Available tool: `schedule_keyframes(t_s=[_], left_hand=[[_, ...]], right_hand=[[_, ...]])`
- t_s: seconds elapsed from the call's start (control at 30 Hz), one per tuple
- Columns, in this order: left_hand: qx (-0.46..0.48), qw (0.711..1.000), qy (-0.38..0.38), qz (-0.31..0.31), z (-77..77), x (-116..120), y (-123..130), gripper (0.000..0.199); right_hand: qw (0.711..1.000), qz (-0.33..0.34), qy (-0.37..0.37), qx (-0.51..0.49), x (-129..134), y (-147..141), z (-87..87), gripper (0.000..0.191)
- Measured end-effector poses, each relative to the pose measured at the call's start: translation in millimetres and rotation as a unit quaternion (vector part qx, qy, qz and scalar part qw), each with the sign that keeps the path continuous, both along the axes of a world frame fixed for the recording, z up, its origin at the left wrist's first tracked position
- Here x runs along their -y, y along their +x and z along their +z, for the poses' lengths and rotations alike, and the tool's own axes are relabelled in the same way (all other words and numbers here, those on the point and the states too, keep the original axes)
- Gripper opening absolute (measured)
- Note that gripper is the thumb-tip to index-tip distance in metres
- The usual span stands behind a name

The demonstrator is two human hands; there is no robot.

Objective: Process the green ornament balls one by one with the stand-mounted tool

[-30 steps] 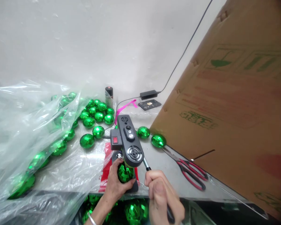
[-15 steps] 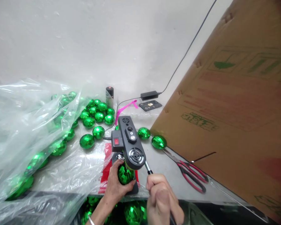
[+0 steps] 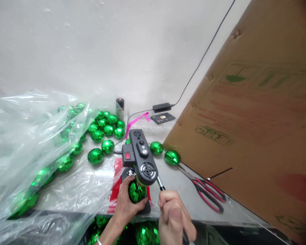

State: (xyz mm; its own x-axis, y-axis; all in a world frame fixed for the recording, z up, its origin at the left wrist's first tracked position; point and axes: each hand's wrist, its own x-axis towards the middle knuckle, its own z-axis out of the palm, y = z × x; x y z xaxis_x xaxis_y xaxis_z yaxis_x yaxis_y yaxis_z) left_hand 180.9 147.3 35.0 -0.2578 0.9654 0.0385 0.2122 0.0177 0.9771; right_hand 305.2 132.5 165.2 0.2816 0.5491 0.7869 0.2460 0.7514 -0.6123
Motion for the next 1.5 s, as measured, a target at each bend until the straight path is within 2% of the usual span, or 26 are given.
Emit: schedule_keyframes(t_s=[0.2, 0.63, 1.03, 1.27, 1.4, 1.5], left_hand=[[-0.024, 0.999, 0.026, -0.009, -14.0, 0.4, 2.5, 0.075], [-0.058, 0.997, 0.049, -0.009, -26.0, -2.0, 3.5, 0.077], [-0.05, 0.998, 0.031, -0.009, -11.2, -2.1, 3.5, 0.075], [-0.059, 0.997, 0.047, -0.004, -14.3, -0.8, 3.3, 0.073], [-0.057, 0.997, 0.037, -0.029, -11.7, -1.0, -0.6, 0.073], [-0.063, 0.997, 0.039, -0.018, -9.8, -0.8, 1.1, 0.074]], right_hand=[[1.0, -0.007, 0.001, 0.007, -2.2, -0.1, -1.2, 0.048], [1.0, 0.008, -0.001, 0.0, -3.7, 4.6, -16.3, 0.046], [1.0, 0.012, -0.003, -0.005, -3.5, 3.5, -17.7, 0.047], [1.0, 0.013, -0.003, -0.014, -4.1, 3.5, -20.4, 0.047], [1.0, 0.012, -0.001, -0.018, -3.7, 3.3, -20.5, 0.049], [1.0, 0.01, -0.001, -0.021, -4.5, 2.8, -20.7, 0.049]])
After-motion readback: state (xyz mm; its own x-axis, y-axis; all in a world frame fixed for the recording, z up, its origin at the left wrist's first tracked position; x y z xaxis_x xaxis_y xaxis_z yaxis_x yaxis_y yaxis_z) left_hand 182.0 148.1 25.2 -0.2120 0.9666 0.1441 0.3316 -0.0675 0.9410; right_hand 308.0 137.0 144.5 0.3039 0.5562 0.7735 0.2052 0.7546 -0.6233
